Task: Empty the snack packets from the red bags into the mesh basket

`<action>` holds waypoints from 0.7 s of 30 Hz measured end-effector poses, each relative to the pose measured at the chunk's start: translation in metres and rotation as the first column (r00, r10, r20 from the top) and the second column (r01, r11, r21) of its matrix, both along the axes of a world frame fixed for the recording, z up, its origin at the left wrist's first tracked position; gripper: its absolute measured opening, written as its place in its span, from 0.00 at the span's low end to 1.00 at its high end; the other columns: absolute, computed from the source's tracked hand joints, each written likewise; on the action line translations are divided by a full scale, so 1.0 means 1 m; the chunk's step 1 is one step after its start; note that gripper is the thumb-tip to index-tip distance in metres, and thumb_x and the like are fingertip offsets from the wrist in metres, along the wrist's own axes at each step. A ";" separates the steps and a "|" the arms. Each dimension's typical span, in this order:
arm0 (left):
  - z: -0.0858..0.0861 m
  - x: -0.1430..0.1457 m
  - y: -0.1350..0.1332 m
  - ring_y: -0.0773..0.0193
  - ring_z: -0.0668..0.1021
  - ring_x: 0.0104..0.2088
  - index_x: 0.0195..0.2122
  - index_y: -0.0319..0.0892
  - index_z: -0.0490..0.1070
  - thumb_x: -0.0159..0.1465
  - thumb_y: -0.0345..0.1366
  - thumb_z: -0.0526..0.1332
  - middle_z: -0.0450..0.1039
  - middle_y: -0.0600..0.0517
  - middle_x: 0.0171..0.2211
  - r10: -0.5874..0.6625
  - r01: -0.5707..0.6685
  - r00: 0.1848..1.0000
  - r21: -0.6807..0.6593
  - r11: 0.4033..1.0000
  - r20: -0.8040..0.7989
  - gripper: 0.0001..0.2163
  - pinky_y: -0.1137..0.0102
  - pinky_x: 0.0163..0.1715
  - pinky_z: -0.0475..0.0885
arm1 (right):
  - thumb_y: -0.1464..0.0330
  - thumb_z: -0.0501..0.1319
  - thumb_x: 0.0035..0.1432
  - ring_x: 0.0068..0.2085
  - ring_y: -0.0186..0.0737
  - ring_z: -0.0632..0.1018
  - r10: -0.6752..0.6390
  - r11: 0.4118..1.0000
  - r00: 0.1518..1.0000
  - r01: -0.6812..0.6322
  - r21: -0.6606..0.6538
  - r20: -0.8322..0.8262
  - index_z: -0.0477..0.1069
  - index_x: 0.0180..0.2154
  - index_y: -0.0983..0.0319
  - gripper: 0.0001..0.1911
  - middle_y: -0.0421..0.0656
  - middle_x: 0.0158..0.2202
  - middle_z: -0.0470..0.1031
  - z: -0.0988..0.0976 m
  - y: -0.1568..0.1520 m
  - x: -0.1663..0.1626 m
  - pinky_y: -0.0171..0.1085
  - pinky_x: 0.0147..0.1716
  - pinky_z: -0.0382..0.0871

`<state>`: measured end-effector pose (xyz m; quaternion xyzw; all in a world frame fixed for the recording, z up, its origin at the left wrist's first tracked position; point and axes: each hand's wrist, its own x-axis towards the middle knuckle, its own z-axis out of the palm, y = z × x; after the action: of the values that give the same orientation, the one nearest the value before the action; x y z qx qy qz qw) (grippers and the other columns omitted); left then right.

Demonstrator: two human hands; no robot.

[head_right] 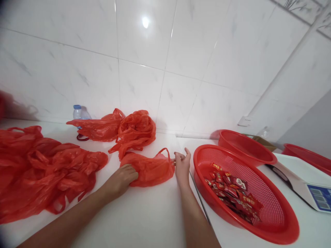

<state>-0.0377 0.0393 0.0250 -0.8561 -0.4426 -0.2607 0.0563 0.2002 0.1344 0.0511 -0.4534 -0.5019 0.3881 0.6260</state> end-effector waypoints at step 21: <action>0.028 -0.008 -0.022 0.53 0.66 0.52 0.35 0.44 0.70 0.55 0.29 0.56 0.69 0.48 0.48 0.053 -0.054 0.998 -0.079 0.995 -0.017 0.07 0.45 0.59 0.45 | 0.67 0.58 0.54 0.33 0.37 0.76 0.227 0.973 0.326 -0.115 -0.200 0.918 0.70 0.42 0.58 0.12 0.41 0.35 0.77 -0.014 0.001 -0.004 0.32 0.28 0.61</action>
<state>-0.0456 0.0177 0.0531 -0.8474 -0.4751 -0.2349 0.0326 0.1959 0.1353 0.0371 -0.5681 -0.7939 0.1471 0.1589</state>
